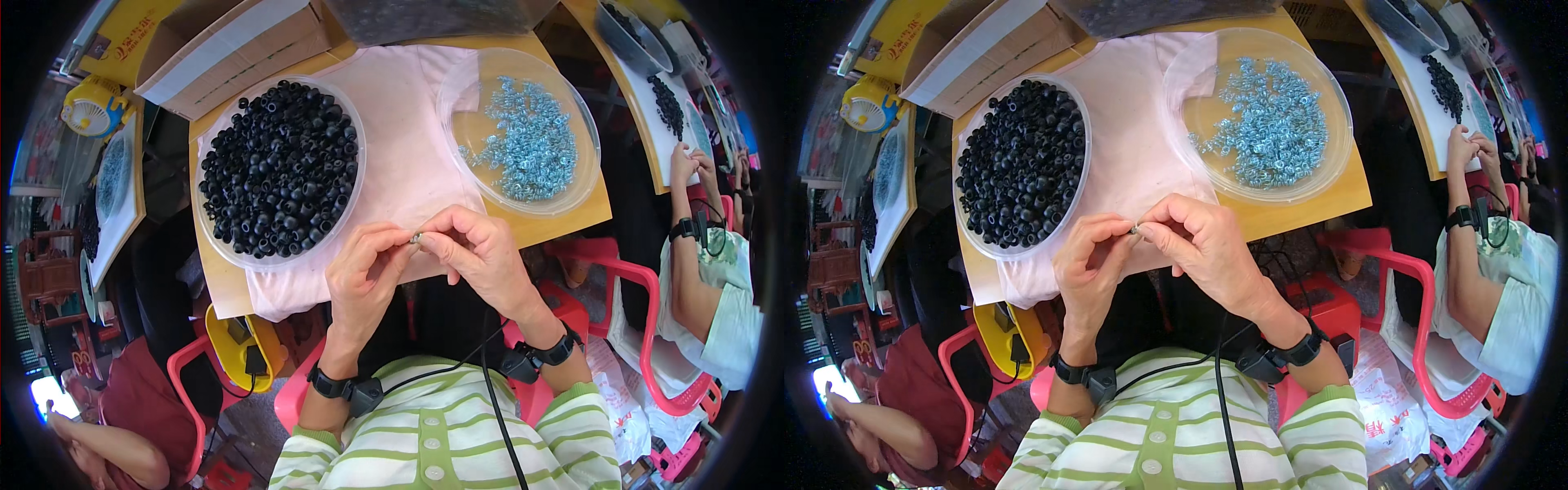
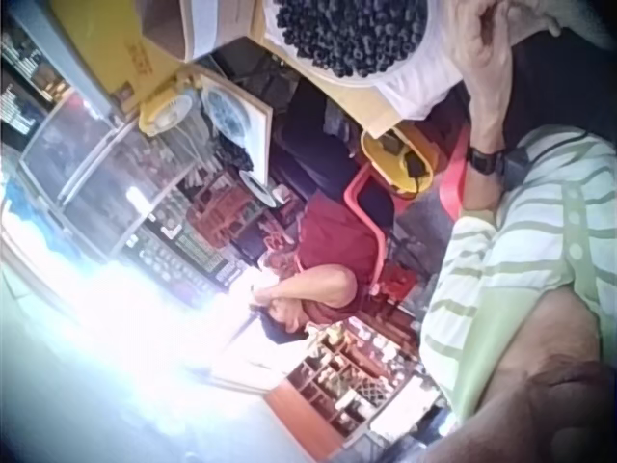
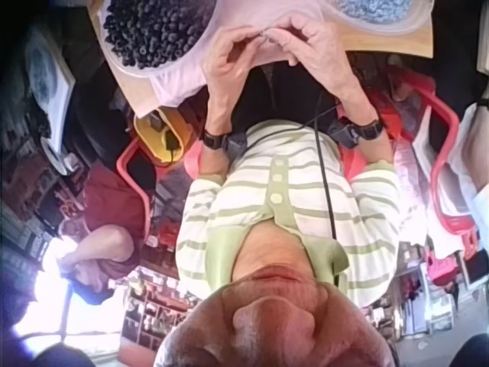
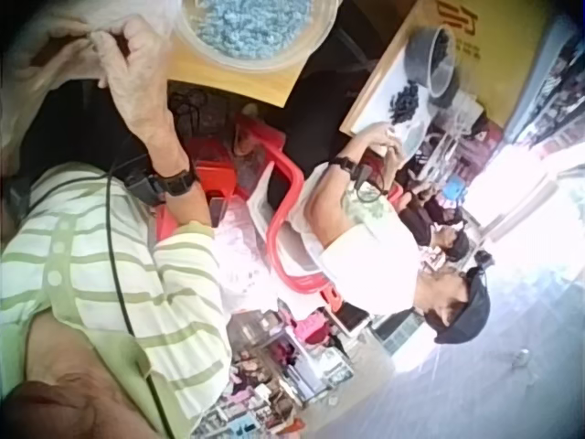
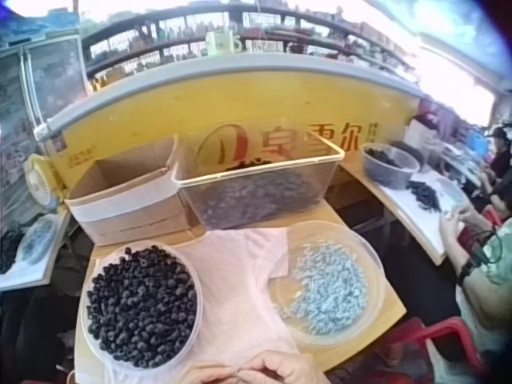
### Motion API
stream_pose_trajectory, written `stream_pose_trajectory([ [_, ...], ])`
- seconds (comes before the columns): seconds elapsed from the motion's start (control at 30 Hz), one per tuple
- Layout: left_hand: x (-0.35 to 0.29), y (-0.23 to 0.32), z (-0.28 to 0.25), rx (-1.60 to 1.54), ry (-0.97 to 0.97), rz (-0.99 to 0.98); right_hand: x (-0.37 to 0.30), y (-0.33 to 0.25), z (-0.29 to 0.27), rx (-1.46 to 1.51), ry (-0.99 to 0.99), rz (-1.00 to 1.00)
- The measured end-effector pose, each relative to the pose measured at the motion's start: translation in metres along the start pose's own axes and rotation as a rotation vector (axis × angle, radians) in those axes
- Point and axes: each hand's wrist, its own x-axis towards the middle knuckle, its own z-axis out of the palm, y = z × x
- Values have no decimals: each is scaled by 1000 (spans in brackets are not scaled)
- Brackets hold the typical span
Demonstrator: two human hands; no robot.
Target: Inspecting and assembling small black and blue plastic components at a workshop table.
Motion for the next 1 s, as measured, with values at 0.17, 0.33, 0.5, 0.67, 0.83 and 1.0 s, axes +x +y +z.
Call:
stream_pose_trajectory([
  [0.17,0,4,-2,53,-22,-97,1,0,2,-54,40,-28],
  [0.33,-2,6,1,96,17,-112,-1,5,8,13,120,-48],
  [0.5,0,10,10,98,36,-141,-4,15,7,-10,202,-112],
  [0.67,-4,5,11,28,83,-188,-1,14,10,-15,236,-175],
  [0.83,-13,2,-1,-109,81,-132,-1,14,10,44,219,-144],
  [1.0,-26,11,-18,-884,76,-381,-2,10,8,-58,179,-179],
])
